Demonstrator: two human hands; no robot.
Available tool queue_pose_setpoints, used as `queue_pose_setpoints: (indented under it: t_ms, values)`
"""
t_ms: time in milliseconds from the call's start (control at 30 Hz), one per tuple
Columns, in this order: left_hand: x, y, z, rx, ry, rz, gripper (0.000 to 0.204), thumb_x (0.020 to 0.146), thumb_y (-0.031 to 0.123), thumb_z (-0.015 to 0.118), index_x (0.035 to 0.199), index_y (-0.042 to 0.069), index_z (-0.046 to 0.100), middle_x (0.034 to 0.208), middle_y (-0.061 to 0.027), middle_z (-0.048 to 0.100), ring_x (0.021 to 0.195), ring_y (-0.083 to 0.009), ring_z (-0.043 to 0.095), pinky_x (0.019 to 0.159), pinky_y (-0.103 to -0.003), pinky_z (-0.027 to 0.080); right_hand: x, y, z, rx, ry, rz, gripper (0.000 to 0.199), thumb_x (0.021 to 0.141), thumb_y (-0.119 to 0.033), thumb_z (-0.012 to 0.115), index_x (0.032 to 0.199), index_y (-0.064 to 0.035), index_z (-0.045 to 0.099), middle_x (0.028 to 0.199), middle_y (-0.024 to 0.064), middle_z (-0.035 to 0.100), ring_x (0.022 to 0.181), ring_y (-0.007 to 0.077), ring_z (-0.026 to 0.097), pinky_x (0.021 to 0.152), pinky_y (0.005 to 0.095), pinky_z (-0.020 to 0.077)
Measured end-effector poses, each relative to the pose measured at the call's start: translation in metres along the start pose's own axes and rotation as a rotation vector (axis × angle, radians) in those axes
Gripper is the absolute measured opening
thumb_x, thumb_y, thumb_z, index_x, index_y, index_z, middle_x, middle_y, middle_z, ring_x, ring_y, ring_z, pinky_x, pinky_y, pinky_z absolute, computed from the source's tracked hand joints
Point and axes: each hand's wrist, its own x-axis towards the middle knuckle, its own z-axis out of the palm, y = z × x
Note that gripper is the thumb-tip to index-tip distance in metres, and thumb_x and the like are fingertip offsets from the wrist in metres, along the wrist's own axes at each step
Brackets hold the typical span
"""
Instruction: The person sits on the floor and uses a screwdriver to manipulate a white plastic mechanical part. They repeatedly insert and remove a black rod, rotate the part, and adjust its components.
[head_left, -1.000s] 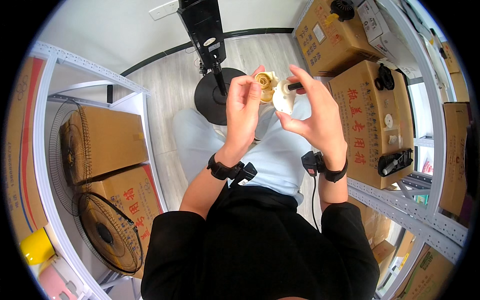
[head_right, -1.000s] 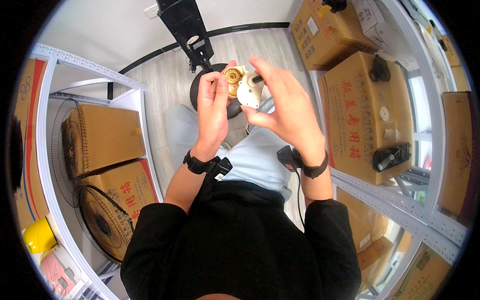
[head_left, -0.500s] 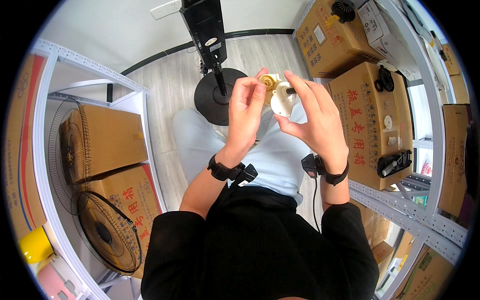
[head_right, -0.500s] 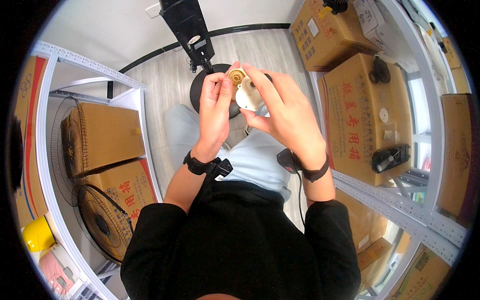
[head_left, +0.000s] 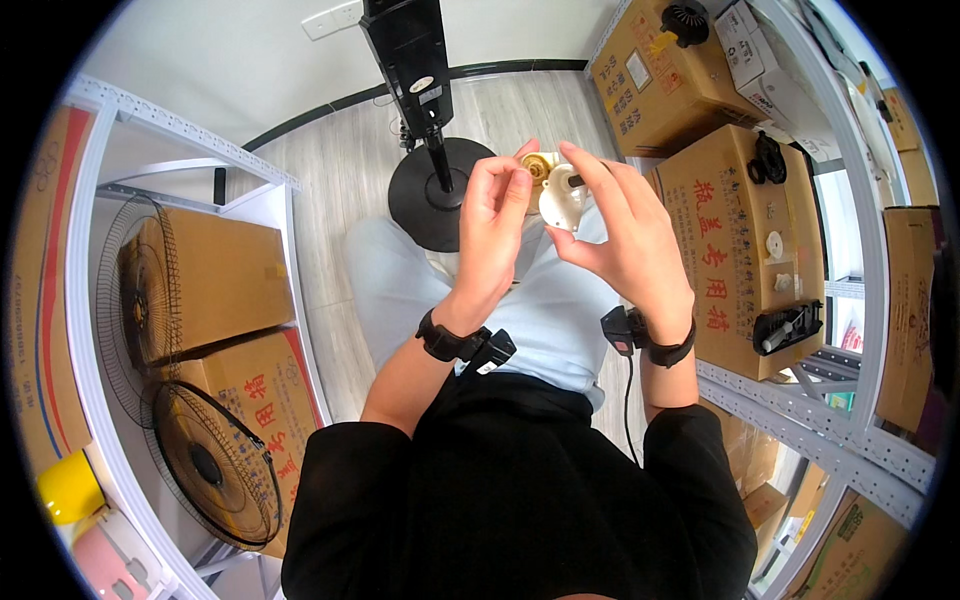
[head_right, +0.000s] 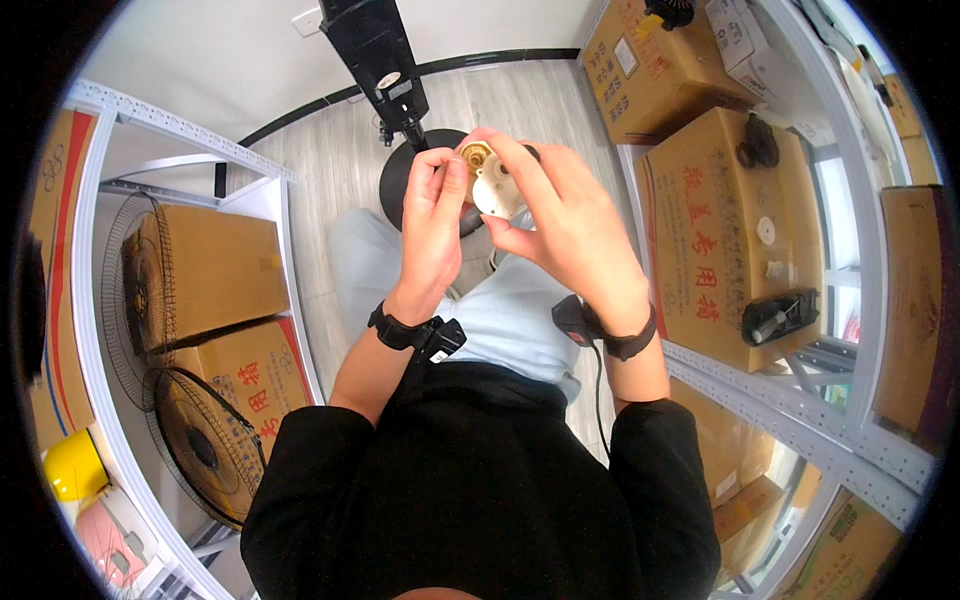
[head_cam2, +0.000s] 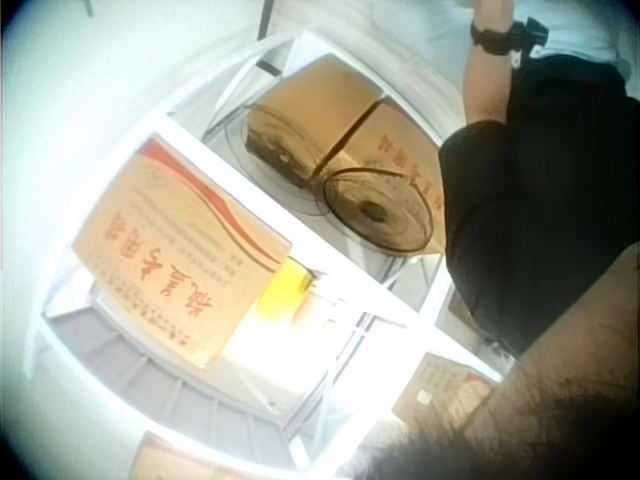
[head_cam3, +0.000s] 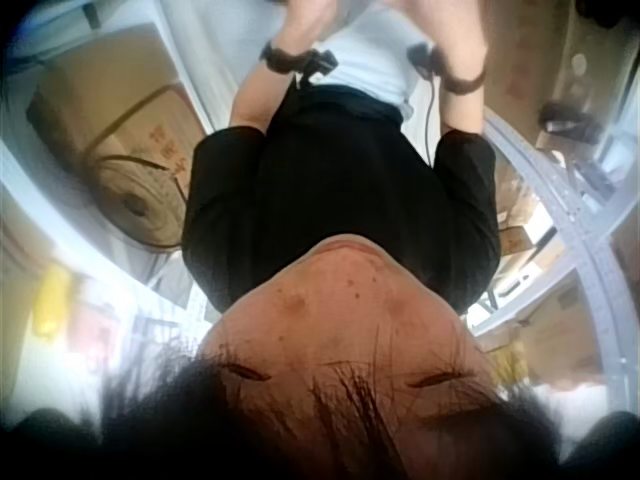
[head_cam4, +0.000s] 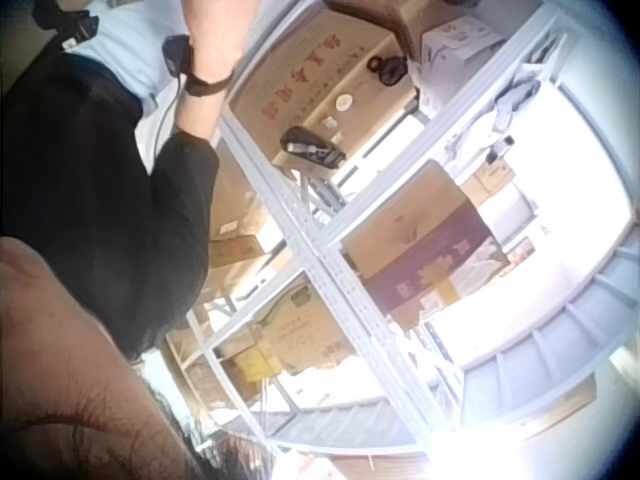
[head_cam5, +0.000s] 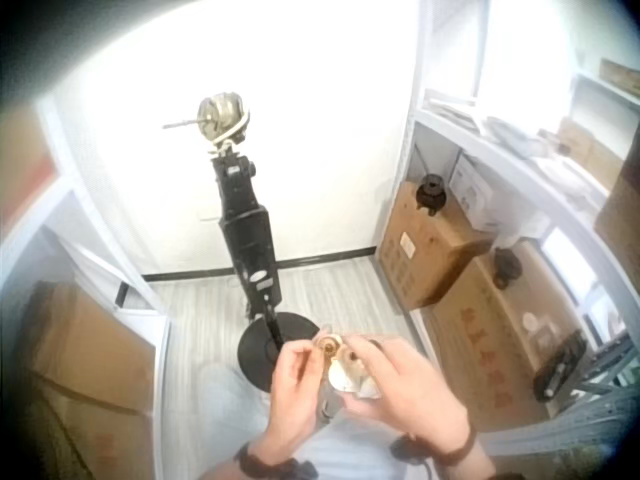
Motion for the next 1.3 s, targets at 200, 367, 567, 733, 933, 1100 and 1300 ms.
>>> queue_pose_setpoints:
  t_ms: [200, 367, 567, 733, 933, 1100, 1300]
  values:
    - [0.001, 0.003, -0.002, -0.023, -0.022, 0.008, 0.011, 0.099, 0.014, 0.05, 0.104, 0.004, 0.048, 0.134, -0.0185, 0.05, 0.112, -0.0143, 0.052, 0.097, -0.028, 0.042, -0.002, 0.003, -0.003, 0.134, 0.18, 0.097, 0.076, 0.062, -0.013, 0.079, 0.132, -0.0098, 0.049, 0.107, 0.0108, 0.063, 0.094, 0.0276, 0.06, 0.082, 0.036, 0.0496]
    - [0.0, 0.002, 0.0, -0.052, -0.035, -0.003, 0.011, 0.098, 0.014, 0.051, 0.104, 0.004, 0.048, 0.134, -0.0182, 0.051, 0.113, -0.0142, 0.052, 0.097, -0.028, 0.042, 0.003, 0.007, -0.001, 0.106, 0.205, 0.045, 0.078, 0.062, -0.012, 0.079, 0.133, -0.0091, 0.048, 0.109, 0.0105, 0.063, 0.094, 0.0253, 0.062, 0.081, 0.0337, 0.0511]
    - [-0.001, 0.004, 0.0, -0.042, -0.065, -0.017, 0.014, 0.099, 0.017, 0.05, 0.105, 0.005, 0.049, 0.134, -0.0163, 0.051, 0.114, -0.0159, 0.052, 0.094, -0.03, 0.044, 0.0, 0.01, 0.004, 0.25, 0.217, 0.125, 0.077, 0.065, -0.011, 0.079, 0.135, -0.0083, 0.047, 0.112, 0.0108, 0.063, 0.097, 0.0206, 0.062, 0.086, 0.0321, 0.0503]
    - [-0.003, 0.008, -0.002, -0.07, 0.01, -0.221, 0.017, 0.1, 0.03, 0.047, 0.105, 0.013, 0.048, 0.12, -0.0038, 0.057, 0.101, -0.0144, 0.056, 0.081, -0.035, 0.048, 0.0, 0.021, 0.015, 0.771, 0.286, 0.241, 0.077, 0.072, -0.006, 0.076, 0.139, -0.0033, 0.037, 0.117, 0.0155, 0.06, 0.102, 0.0187, 0.06, 0.091, 0.0323, 0.0486]
    - [-0.003, 0.008, -0.003, -0.113, 0.017, -0.269, 0.021, 0.099, 0.035, 0.047, 0.104, 0.014, 0.05, 0.111, -0.0013, 0.058, 0.097, -0.0138, 0.056, 0.078, -0.036, 0.048, 0.0, 0.027, 0.033, 1.135, 0.296, 0.375, 0.068, 0.085, -0.014, 0.063, 0.142, -0.0006, 0.029, 0.122, 0.0248, 0.056, 0.11, 0.0262, 0.058, 0.097, 0.0382, 0.0444]
    - [-0.001, 0.009, -0.005, -0.109, 0.032, -0.323, 0.024, 0.099, 0.036, 0.047, 0.107, 0.014, 0.052, 0.112, -0.0013, 0.059, 0.098, -0.0146, 0.056, 0.079, -0.037, 0.047, 0.001, 0.024, 0.041, 1.206, 0.302, 0.441, 0.067, 0.084, -0.005, 0.066, 0.141, -0.0016, 0.03, 0.118, 0.0191, 0.058, 0.11, 0.0225, 0.058, 0.096, 0.0343, 0.0452]
    - [0.002, 0.005, -0.007, -0.2, 0.102, -0.457, 0.031, 0.096, 0.041, 0.051, 0.112, 0.015, 0.056, 0.111, 0.0005, 0.06, 0.099, -0.0145, 0.056, 0.082, -0.039, 0.044, 0.0, 0.017, 0.052, 1.128, 0.369, 0.435, 0.07, 0.082, -0.002, 0.069, 0.14, -0.0015, 0.031, 0.115, 0.0157, 0.059, 0.107, 0.0186, 0.057, 0.093, 0.0311, 0.0457]
